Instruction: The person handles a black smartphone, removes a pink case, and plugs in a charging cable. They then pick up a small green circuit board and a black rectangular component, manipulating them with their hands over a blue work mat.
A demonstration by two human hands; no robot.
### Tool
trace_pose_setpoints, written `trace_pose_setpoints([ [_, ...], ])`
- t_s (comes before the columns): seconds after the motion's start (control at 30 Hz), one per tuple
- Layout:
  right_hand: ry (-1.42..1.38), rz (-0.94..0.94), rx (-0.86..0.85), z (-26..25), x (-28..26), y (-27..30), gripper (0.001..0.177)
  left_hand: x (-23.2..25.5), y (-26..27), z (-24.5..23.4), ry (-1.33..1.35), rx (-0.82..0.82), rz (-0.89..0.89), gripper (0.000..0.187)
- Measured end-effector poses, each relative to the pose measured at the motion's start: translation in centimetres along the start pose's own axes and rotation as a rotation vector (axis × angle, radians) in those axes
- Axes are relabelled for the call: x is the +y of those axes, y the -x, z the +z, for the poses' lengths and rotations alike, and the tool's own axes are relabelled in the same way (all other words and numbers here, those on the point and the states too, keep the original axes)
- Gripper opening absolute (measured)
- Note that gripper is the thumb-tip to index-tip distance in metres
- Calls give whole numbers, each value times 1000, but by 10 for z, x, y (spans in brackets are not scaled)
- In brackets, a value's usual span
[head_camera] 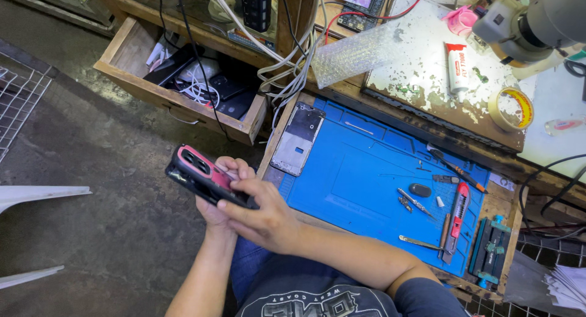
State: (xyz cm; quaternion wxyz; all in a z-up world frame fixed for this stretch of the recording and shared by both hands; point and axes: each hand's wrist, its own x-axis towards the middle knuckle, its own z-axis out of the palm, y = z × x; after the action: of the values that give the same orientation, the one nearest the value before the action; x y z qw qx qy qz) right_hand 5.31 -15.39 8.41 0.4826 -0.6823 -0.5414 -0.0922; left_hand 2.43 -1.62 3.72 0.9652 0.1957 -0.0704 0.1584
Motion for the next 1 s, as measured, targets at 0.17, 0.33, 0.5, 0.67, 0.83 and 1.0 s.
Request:
trace_pose_setpoints([
  [0.17,311,-226,-79,6,-5,6,47,-4,-1,-2,86,-23,-158,14],
  [0.33,415,-290,-38,11,-8,10,42,-1,-3,5,126,-101,-266,19],
  [0.5,412,-294,-26,12,-7,11,40,-2,-4,9,134,-96,-272,18],
  [0.67,397,-280,-37,12,-6,11,42,-3,-5,4,156,-119,-268,18],
  [0.83,127,-129,-2,9,1,16,44,-5,-2,-11,-69,-92,-104,34],
  [1.0,-72,196,66,11,18,21,47,3,19,-47,-187,250,-48,64],
])
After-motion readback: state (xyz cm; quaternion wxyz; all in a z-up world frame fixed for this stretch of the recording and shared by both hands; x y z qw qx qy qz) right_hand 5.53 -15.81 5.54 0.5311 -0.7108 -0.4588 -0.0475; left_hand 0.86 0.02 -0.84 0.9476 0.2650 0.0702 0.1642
